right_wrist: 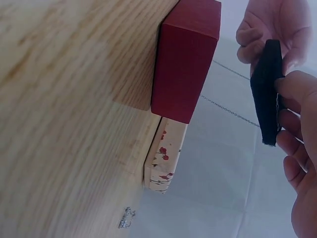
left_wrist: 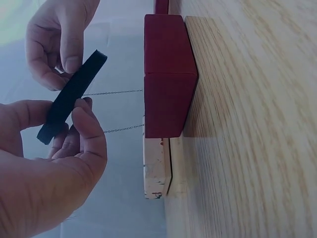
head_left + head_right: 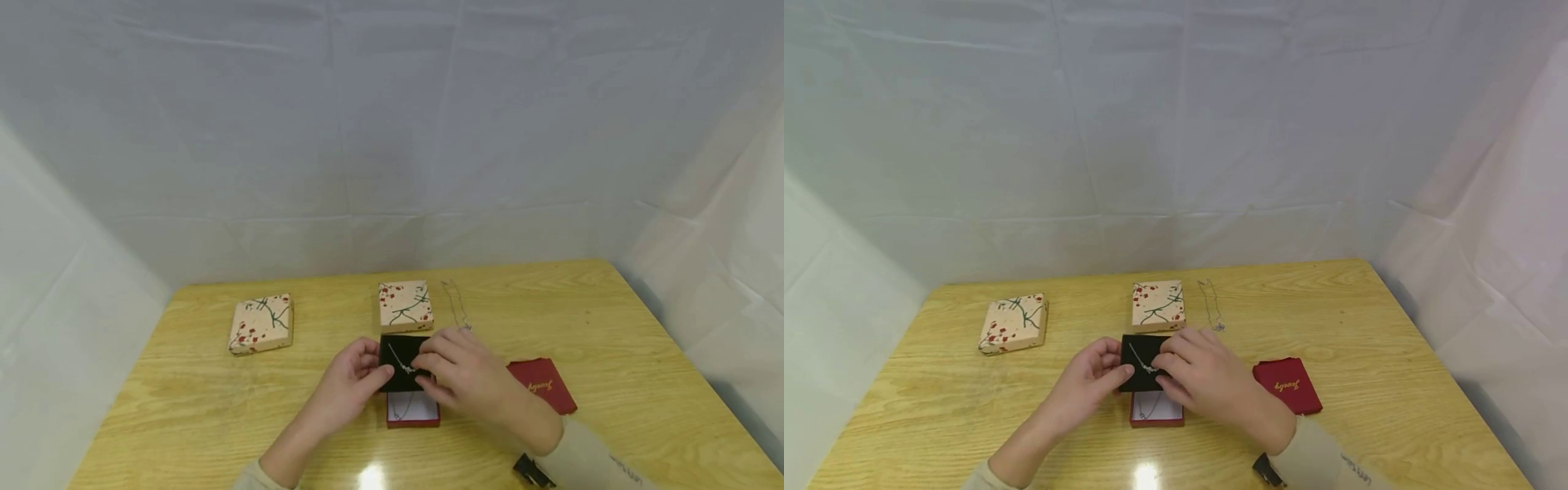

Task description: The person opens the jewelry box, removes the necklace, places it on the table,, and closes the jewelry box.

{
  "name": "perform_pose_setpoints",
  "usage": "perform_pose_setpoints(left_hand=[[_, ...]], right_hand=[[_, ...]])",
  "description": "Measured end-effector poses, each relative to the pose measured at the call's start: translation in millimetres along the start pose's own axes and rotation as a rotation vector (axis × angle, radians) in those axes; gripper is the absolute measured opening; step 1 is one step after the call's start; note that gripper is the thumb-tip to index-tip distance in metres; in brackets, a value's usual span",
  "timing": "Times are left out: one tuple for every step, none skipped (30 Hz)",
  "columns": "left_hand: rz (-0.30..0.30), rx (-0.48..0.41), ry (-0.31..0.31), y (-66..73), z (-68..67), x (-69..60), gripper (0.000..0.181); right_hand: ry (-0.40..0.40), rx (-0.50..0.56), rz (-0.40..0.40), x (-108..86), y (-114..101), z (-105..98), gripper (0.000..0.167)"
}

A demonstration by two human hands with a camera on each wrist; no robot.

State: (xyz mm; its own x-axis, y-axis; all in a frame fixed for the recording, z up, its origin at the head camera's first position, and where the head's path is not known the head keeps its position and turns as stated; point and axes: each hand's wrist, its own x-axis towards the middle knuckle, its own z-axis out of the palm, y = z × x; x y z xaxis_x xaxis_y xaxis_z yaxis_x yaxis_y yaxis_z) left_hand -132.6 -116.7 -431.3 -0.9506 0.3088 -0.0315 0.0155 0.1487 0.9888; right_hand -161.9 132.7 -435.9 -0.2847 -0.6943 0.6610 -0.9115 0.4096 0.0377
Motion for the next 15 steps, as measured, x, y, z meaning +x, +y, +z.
perform_pose_setpoints(left_hand=[[-0.003, -0.012, -0.004, 0.2, 0.0, -0.1, 0.028], [-0.006, -0.022, -0.009, 0.3, 0.1, -0.1, 0.028], [-0.009, -0.033, -0.016, 0.4, 0.1, -0.1, 0.028], [-0.011, -0.041, -0.022, 0.4, 0.1, -0.1, 0.028], [-0.014, -0.052, -0.030, 0.5, 0.2, -0.1, 0.028], [-0.016, -0.062, -0.037, 0.6, 0.2, -0.1, 0.028], [-0.017, -0.070, -0.044, 0.5, 0.1, -0.1, 0.028], [-0.016, -0.075, -0.049, 0.5, 0.0, -0.1, 0.028], [-0.016, -0.081, -0.054, 0.5, 0.0, 0.0, 0.028], [-0.014, -0.085, -0.058, 0.4, -0.1, 0.1, 0.028], [-0.013, -0.088, -0.062, 0.4, -0.1, 0.1, 0.028], [-0.011, -0.088, -0.065, 0.4, 0.0, 0.0, 0.028], [-0.010, -0.087, -0.067, 0.5, 0.1, -0.1, 0.028], [-0.010, -0.086, -0.068, 0.6, 0.4, -0.3, 0.028], [-0.010, -0.086, -0.070, 0.8, 0.7, -0.5, 0.027]], right_hand=[[-0.003, -0.007, -0.003, -0.4, -0.3, 0.9, 0.026], [-0.006, -0.015, -0.005, -0.8, -0.5, 1.8, 0.025], [-0.007, -0.020, -0.006, -1.1, -0.7, 2.6, 0.025], [-0.008, -0.027, -0.008, -1.4, -0.8, 3.4, 0.025], [-0.008, -0.035, -0.011, -1.5, -0.9, 4.1, 0.025], [-0.010, -0.041, -0.011, -1.6, -1.0, 4.7, 0.024], [-0.010, -0.046, -0.012, -1.7, -1.1, 5.3, 0.024], [-0.009, -0.054, -0.013, -1.7, -1.2, 5.8, 0.023], [-0.008, -0.059, -0.015, -1.6, -1.4, 6.2, 0.023], [-0.007, -0.065, -0.017, -1.4, -1.6, 6.5, 0.023], [-0.007, -0.071, -0.020, -1.2, -1.8, 6.8, 0.022], [-0.007, -0.077, -0.023, -1.0, -2.1, 7.0, 0.022], [-0.005, -0.083, -0.027, -0.8, -2.4, 7.1, 0.021], [-0.005, -0.090, -0.031, -0.5, -2.6, 7.3, 0.021], [-0.005, -0.095, -0.036, -0.1, -2.9, 7.4, 0.020]])
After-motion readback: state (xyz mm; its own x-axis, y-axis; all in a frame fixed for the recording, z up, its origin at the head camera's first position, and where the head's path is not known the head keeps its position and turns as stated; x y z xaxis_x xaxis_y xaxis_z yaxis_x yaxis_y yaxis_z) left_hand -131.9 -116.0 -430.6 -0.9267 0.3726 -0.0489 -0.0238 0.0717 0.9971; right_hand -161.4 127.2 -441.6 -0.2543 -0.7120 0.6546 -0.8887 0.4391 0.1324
